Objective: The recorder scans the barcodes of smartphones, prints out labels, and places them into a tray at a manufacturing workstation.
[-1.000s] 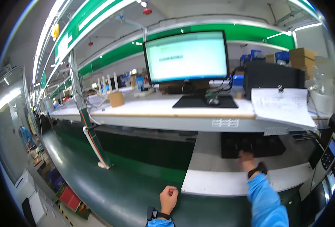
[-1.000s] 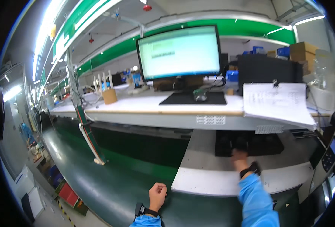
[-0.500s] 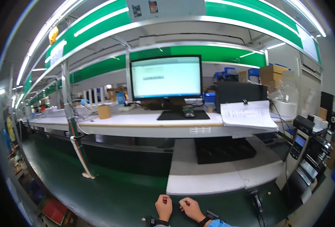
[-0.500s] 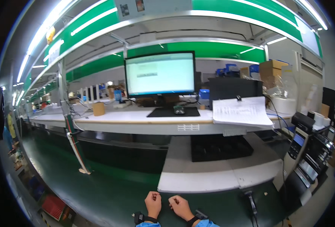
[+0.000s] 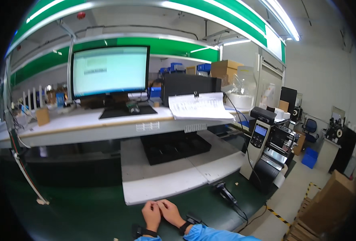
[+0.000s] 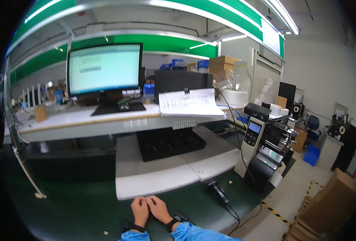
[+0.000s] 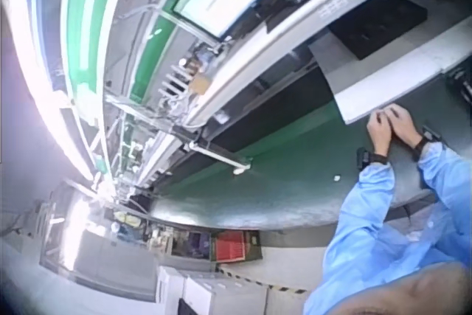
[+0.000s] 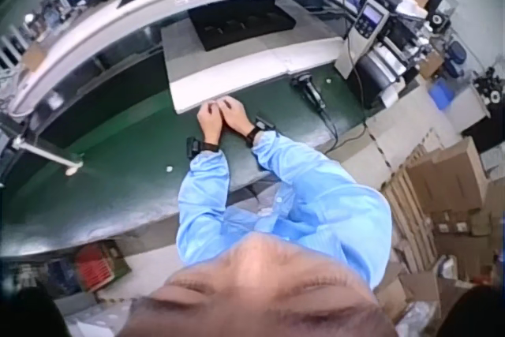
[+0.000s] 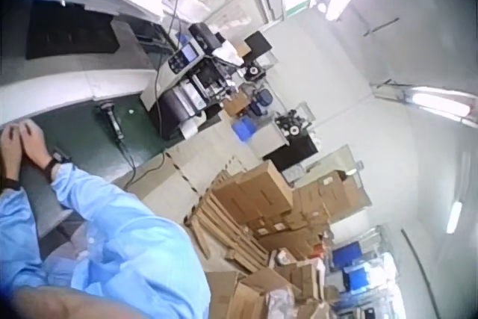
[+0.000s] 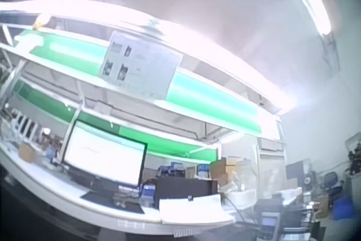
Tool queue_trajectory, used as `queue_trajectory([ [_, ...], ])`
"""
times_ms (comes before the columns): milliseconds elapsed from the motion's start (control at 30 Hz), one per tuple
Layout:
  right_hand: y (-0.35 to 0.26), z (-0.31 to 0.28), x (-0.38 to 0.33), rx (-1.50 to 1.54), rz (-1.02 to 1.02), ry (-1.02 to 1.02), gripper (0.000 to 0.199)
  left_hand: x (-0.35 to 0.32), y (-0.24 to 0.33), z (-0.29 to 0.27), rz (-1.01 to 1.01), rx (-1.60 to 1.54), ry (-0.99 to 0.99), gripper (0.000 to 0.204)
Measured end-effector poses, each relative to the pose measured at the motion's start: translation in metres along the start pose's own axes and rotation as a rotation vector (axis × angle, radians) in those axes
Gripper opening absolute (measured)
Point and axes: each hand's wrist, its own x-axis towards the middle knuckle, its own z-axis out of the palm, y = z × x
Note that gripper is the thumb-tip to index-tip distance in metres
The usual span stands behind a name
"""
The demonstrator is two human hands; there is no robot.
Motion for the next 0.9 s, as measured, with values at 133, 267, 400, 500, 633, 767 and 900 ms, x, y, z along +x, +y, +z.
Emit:
queue_trajectory([
  [133, 0.004, 0.006, 0.014, 0.140, 0.021, -0.081, 0.025, 0.012, 0.006, -0.004, -0.082, -0.196, 0.005, 0.008],
  [267, 0.015, 0.013, 0.028, 0.154, 0.011, -0.186, 0.022, 0.016, 0.001, -0.012, -0.156, -0.309, 0.067, 0.002],
  [400, 0.013, 0.013, 0.038, 0.033, -0.093, -0.252, 0.021, 0.011, 0.006, -0.013, -0.240, -0.299, 0.075, 0.010],
  [500, 0.005, 0.002, 0.033, 0.062, -0.065, -0.270, 0.021, 0.005, 0.014, -0.009, -0.284, -0.330, 0.046, 0.010],
  [633, 0.006, 0.004, 0.027, 0.151, 0.035, -0.334, 0.020, -0.004, 0.013, -0.016, -0.344, -0.297, 0.068, 0.008],
  [767, 0.016, 0.002, 0.031, 0.188, 0.049, -0.344, 0.020, -0.007, 0.011, -0.018, -0.287, -0.256, 0.003, 0.010],
  [900, 0.002, -0.002, 0.033, 0.173, 0.066, -0.355, 0.018, -0.003, 0.021, -0.020, -0.291, -0.227, -0.053, 0.015],
])
